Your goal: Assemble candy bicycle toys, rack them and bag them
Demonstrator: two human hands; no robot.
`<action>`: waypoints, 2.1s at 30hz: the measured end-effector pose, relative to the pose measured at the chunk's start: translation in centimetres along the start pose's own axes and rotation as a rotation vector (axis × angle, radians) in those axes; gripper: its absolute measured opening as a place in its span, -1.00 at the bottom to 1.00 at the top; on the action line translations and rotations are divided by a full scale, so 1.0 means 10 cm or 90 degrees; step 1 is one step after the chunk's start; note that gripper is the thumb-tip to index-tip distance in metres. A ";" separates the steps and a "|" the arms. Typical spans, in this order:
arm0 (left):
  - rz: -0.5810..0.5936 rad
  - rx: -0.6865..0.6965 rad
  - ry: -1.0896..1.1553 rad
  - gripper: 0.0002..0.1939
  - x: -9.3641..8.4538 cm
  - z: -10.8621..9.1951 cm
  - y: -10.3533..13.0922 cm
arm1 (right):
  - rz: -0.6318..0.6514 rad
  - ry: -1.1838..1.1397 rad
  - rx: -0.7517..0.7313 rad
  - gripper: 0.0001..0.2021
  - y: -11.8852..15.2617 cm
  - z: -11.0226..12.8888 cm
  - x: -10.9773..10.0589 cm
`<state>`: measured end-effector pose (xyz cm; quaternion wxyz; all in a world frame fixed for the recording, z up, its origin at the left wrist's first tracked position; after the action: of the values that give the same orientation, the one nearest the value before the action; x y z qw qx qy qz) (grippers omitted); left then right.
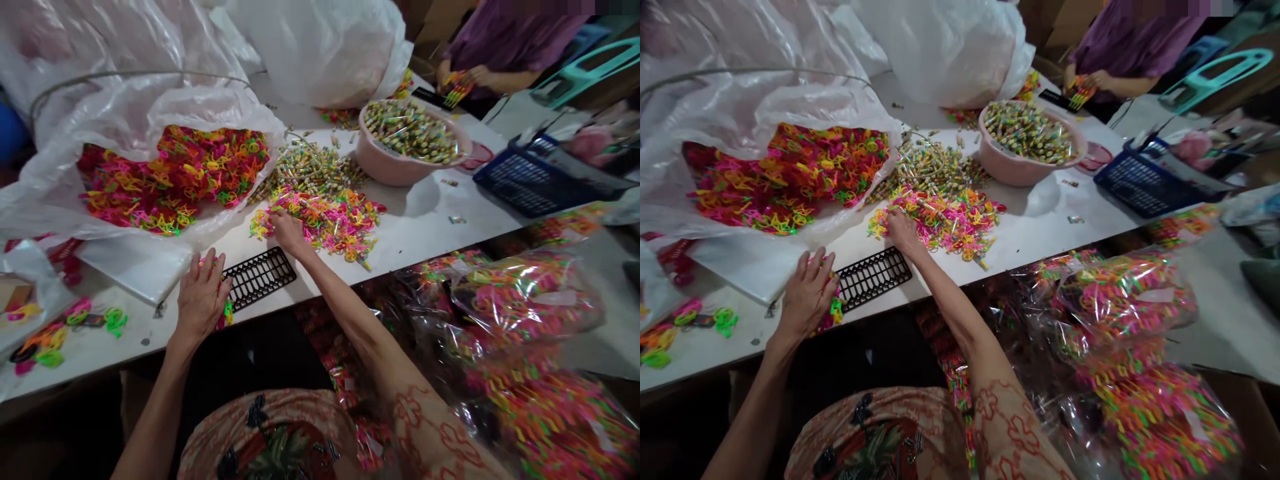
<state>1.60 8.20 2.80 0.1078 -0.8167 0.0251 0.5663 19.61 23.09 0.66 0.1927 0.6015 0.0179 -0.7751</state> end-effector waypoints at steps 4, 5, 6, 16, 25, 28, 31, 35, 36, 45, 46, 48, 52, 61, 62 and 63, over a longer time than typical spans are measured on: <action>0.011 0.025 0.015 -0.52 0.06 0.00 -0.05 | 0.034 0.059 -0.041 -0.70 -0.31 0.15 0.05; 0.010 0.027 0.020 -0.53 0.06 0.01 -0.05 | 0.033 0.079 -0.050 -0.69 -0.32 0.18 0.06; 0.011 0.026 0.023 -0.53 0.06 0.02 -0.05 | 0.028 0.092 -0.061 -0.69 -0.30 0.19 0.07; 0.027 0.002 0.031 -0.55 0.03 -0.01 -0.03 | 0.069 -0.418 -0.171 -0.93 0.34 0.45 0.46; 0.030 -0.019 0.038 -0.59 -0.01 0.01 -0.02 | 0.099 -0.814 -0.175 -0.94 0.19 0.80 0.78; 0.039 -0.028 0.052 -0.61 -0.01 0.01 -0.02 | 0.113 -0.796 -0.202 -0.94 0.15 0.82 0.73; 0.026 -0.034 0.069 -0.61 -0.02 0.00 -0.02 | 0.136 -0.713 -0.231 -0.95 0.15 0.86 0.76; 0.017 -0.032 0.075 -0.60 -0.03 -0.01 -0.01 | 0.124 -0.636 -0.256 -0.95 0.17 0.86 0.78; 0.018 -0.032 0.076 -0.58 -0.02 0.00 -0.02 | 0.117 -0.601 -0.261 -0.93 0.18 0.86 0.77; 0.043 0.009 0.024 -0.46 0.03 -0.02 -0.03 | 0.160 -0.128 -0.292 -0.81 0.33 1.14 0.63; 0.044 0.012 0.026 -0.46 0.04 -0.01 -0.02 | 0.169 -0.107 -0.297 -0.81 0.34 1.14 0.62; 0.038 0.015 0.035 -0.46 0.04 0.00 -0.02 | 0.188 -0.081 -0.305 -0.83 0.34 1.12 0.61; 0.037 0.015 0.042 -0.42 0.06 0.01 -0.03 | 0.196 -0.038 -0.295 -0.80 0.37 1.13 0.63; 0.045 0.082 0.083 -0.46 0.04 -0.01 -0.05 | 0.088 -0.163 -0.214 -0.71 0.58 0.58 0.37; 0.033 0.087 0.093 -0.46 0.04 0.00 -0.05 | 0.034 -0.167 -0.132 -0.70 0.66 0.22 0.23; 0.019 0.091 0.100 -0.45 0.04 0.01 -0.05 | -0.020 -0.148 -0.009 -0.70 0.79 -0.21 0.08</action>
<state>1.74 8.71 2.44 0.1551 -0.8484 0.0865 0.4987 23.92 16.14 0.91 0.1856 0.5060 0.0107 -0.8423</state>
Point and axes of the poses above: each hand's wrist, its own y-axis away from the middle knuckle, its own x-axis out of the palm, z = x × y, the point moved 7 cm from there along -y, towards the middle knuckle, and after that the axes turned 10 degrees about z, right-handed, at the moved point
